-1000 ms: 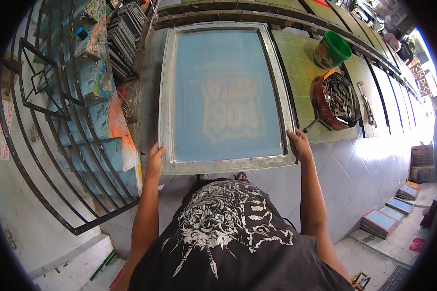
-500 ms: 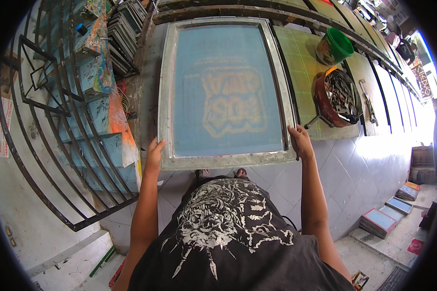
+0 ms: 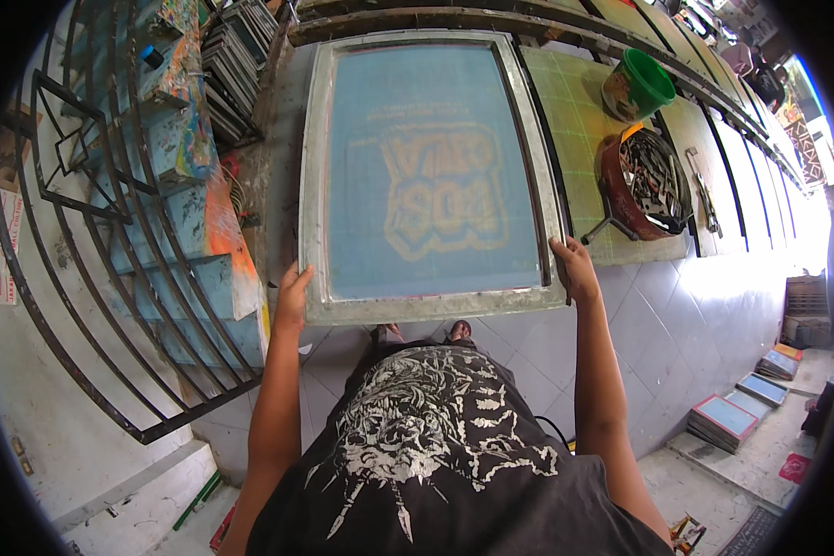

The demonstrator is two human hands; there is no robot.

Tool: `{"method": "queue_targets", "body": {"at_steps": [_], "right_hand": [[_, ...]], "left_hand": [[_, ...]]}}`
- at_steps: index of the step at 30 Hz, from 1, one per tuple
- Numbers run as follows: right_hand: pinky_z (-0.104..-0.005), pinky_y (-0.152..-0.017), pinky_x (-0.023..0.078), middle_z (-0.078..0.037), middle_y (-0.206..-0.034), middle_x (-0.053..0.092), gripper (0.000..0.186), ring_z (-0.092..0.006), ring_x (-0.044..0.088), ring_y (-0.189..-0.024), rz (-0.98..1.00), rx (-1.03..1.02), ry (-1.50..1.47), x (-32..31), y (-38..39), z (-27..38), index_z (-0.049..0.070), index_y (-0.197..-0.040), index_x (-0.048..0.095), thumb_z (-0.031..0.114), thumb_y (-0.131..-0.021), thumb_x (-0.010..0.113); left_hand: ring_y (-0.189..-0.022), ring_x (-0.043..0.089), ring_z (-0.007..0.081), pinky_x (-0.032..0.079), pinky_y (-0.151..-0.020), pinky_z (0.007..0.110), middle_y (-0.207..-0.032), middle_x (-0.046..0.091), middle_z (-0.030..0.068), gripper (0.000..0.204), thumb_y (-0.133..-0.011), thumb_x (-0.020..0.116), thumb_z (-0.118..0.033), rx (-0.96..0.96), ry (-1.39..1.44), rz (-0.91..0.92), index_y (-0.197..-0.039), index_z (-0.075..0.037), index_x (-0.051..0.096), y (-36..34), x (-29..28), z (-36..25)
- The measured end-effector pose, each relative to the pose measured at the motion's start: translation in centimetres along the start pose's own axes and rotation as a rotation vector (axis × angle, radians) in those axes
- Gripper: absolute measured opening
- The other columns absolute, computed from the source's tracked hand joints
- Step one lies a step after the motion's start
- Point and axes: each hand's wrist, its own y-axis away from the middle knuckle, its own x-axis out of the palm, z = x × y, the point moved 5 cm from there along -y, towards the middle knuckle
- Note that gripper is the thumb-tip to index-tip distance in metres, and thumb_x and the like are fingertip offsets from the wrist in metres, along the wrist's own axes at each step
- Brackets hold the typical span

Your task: The person holds a screen printing frame and uses a metal tool to tighten the screws along its edge.

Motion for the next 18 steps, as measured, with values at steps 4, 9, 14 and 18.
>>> {"method": "queue_targets", "body": {"at_steps": [4, 9, 14, 18], "right_hand": [[-0.0252, -0.075, 0.045, -0.008, -0.098, 0.063, 0.027, -0.0121, 0.059, -0.085, 0.006, 0.013, 0.0, -0.5, -0.3, -0.7, -0.006, -0.11, 0.056, 0.013, -0.091, 0.055], [-0.0258, -0.077, 0.046, -0.009, -0.1, 0.062, 0.028, -0.0136, 0.059, -0.087, 0.03, -0.004, -0.067, 0.0, 0.0, -0.1, -0.007, -0.111, 0.055, 0.012, -0.091, 0.055], [-0.0243, -0.072, 0.046, -0.008, -0.095, 0.063, 0.027, -0.0119, 0.059, -0.081, 0.02, 0.002, -0.054, -0.6, -0.2, -0.4, -0.007, -0.11, 0.055, 0.013, -0.091, 0.056], [-0.0234, -0.067, 0.045, -0.006, -0.091, 0.063, 0.027, -0.0099, 0.058, -0.076, 0.003, -0.017, -0.06, -0.5, -0.3, -0.4, -0.006, -0.109, 0.056, 0.014, -0.091, 0.056]], "left_hand": [[-0.098, 0.057, 0.0158, 0.043, -0.086, 0.028, -0.108, 0.06, 0.0071, 0.035, -0.092, 0.051, -0.016, 0.008, -0.013, 0.011, -0.122, 0.002, 0.052, -0.2, -0.1, 0.2], [-0.098, 0.057, 0.0159, 0.043, -0.086, 0.028, -0.107, 0.06, 0.0072, 0.036, -0.092, 0.051, -0.016, 0.021, 0.0, 0.03, -0.123, 0.002, 0.051, -0.2, -0.3, 0.4], [-0.096, 0.057, 0.0147, 0.043, -0.084, 0.027, -0.107, 0.06, 0.0068, 0.035, -0.092, 0.05, -0.015, 0.03, 0.003, 0.054, -0.123, 0.003, 0.051, -0.2, 0.1, 0.3], [-0.097, 0.057, 0.0148, 0.043, -0.084, 0.028, -0.106, 0.06, 0.0066, 0.035, -0.092, 0.051, -0.015, 0.032, -0.011, 0.045, -0.123, 0.002, 0.051, -0.1, 0.1, 0.3]]}}
